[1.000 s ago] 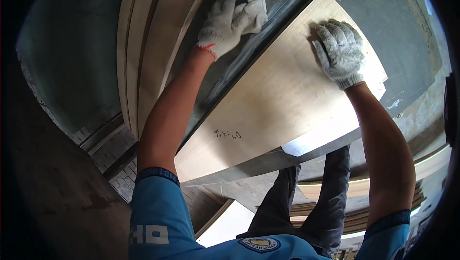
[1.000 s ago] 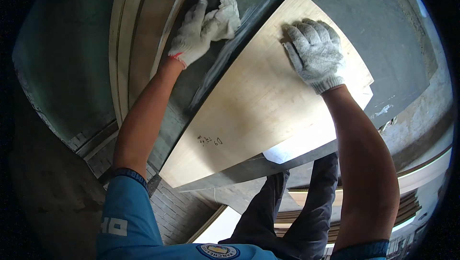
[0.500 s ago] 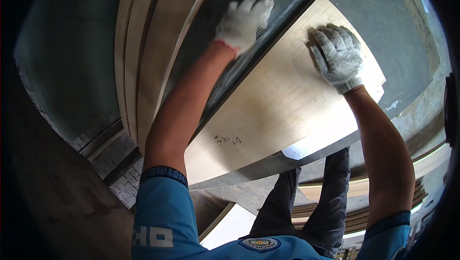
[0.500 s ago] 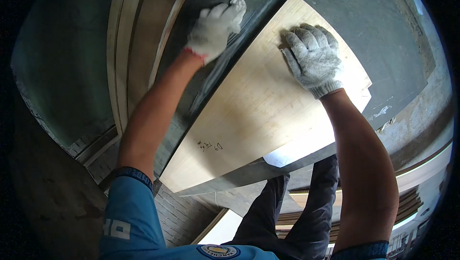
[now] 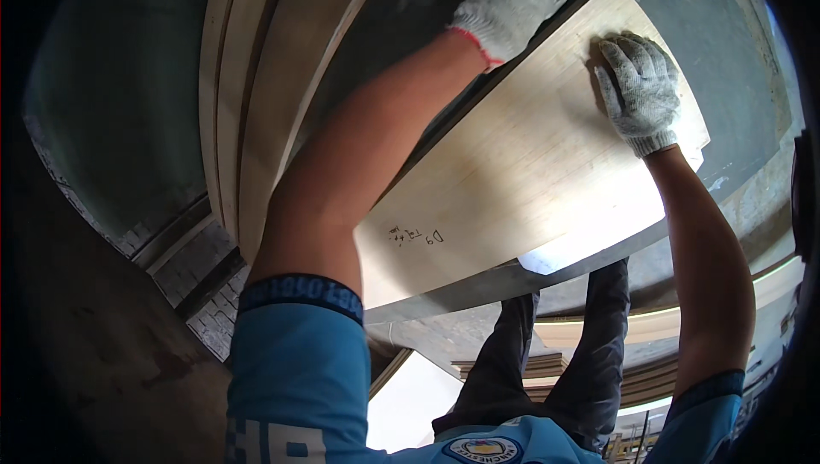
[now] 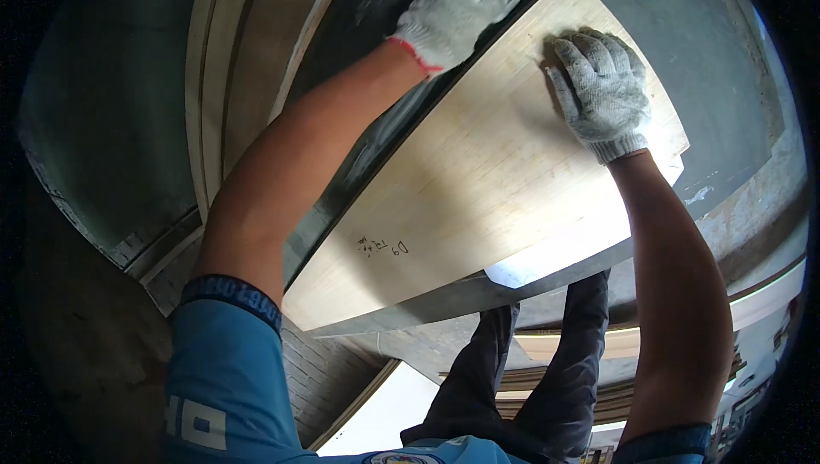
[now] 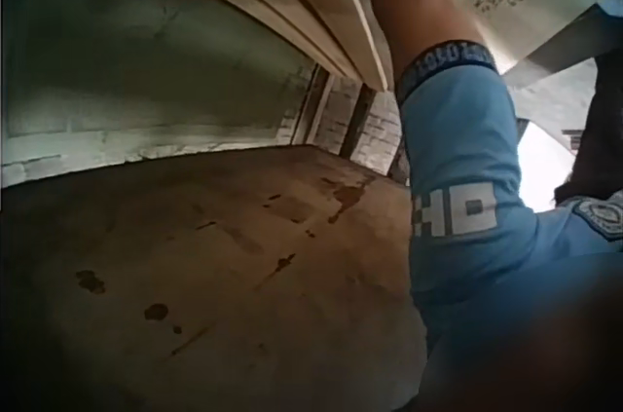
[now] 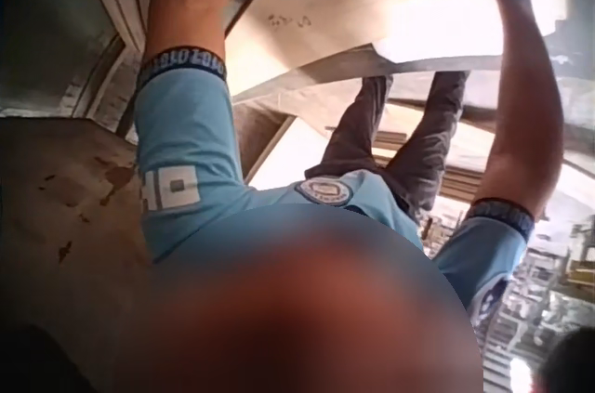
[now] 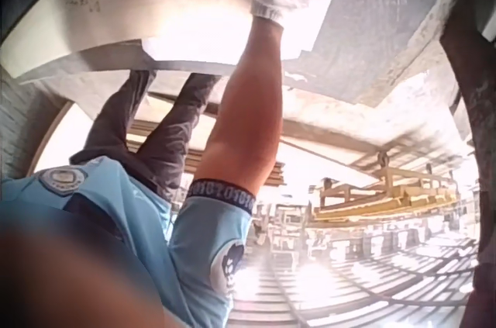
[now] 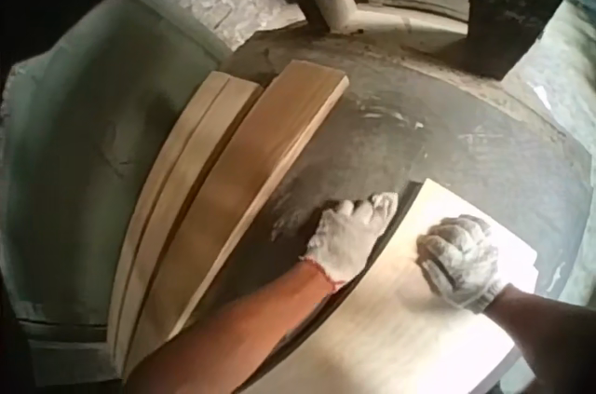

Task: Cleaning and preparing wooden boards by wiping them with a cloth and stacking them in a factory setting.

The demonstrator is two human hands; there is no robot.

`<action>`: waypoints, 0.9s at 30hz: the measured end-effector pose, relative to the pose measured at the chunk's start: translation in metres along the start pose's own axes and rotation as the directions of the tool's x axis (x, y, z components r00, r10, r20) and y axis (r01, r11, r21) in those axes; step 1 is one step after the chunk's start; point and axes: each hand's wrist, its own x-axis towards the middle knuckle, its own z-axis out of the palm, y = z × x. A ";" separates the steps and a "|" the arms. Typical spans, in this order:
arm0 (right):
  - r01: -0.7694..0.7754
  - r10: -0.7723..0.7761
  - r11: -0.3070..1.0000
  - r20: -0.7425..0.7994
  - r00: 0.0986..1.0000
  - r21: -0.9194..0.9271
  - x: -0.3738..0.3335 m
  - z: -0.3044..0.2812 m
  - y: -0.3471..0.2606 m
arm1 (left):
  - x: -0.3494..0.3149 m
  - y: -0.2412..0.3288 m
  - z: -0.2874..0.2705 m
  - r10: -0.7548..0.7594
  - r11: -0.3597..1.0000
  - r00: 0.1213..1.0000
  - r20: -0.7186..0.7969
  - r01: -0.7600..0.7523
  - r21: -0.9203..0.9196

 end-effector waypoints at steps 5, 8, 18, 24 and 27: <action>0.008 -0.008 1.000 0.005 1.000 -0.019 0.003 -0.006 -0.003 | -0.044 0.008 -0.001 -0.012 1.000 1.000 -0.022 0.012 0.008; 0.005 -0.005 1.000 0.008 1.000 0.001 0.002 -0.006 -0.004 | -0.070 0.005 0.003 0.037 0.999 0.998 -0.057 -0.037 0.007; 0.024 -0.025 1.000 0.020 1.000 0.015 0.005 -0.001 0.000 | -0.210 -0.058 -0.028 -0.045 0.998 0.631 0.774 0.061 0.008; 0.077 -0.081 0.995 -0.050 0.995 -0.061 0.006 -0.002 -0.005 | -0.152 -0.062 -0.073 -0.161 0.250 0.538 0.828 0.833 -0.493; 0.091 -0.091 0.995 -0.007 0.996 -0.036 0.007 0.002 -0.003 | -0.143 -0.045 -0.050 -0.322 0.131 0.669 0.670 0.732 -0.669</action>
